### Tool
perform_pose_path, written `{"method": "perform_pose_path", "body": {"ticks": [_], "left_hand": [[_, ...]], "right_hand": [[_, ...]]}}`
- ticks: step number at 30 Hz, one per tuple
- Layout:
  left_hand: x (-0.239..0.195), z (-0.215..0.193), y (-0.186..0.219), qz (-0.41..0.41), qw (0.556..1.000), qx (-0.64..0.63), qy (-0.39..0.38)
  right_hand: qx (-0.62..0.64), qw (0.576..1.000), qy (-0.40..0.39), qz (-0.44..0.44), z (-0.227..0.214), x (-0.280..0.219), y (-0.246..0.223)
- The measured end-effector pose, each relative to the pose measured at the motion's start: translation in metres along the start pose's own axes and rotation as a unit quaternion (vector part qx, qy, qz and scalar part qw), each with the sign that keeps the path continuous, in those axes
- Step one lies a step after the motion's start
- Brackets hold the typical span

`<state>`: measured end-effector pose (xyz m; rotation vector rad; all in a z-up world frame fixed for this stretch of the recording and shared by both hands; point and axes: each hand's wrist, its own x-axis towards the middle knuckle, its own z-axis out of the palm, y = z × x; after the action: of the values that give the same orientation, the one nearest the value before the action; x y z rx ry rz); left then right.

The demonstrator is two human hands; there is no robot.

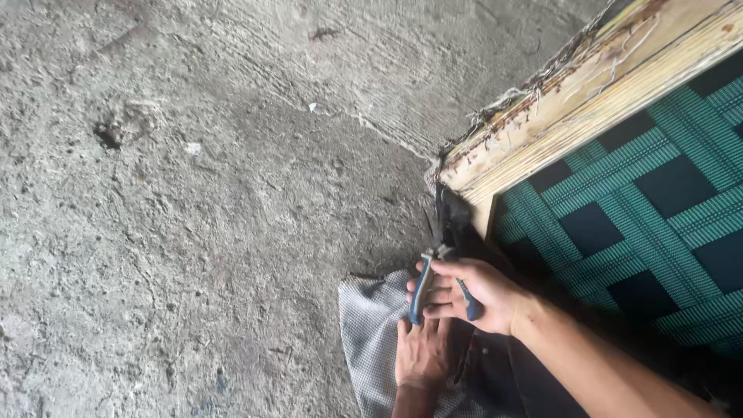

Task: The person uses a hammer and a knife to pry and cut staples and fabric from the edge of a wooden furniture frame. They repeatedly lift the black fabric, cut the securing staples, and pull the fabric away from the frame.

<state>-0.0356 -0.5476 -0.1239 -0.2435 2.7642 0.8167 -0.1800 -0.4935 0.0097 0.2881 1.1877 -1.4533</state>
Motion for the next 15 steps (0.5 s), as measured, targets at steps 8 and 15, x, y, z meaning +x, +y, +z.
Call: {"method": "perform_pose_path", "body": {"ticks": [8,15], "left_hand": [[0.011,0.015,-0.002,0.032,0.993,0.051,0.102],[0.002,-0.029,0.016,-0.024,0.999,0.002,-0.038]], "right_hand": [[0.115,0.989,0.085,-0.033,0.002,0.016,0.036],[0.189,0.978,-0.026,-0.084,0.003,0.016,0.043]]}}
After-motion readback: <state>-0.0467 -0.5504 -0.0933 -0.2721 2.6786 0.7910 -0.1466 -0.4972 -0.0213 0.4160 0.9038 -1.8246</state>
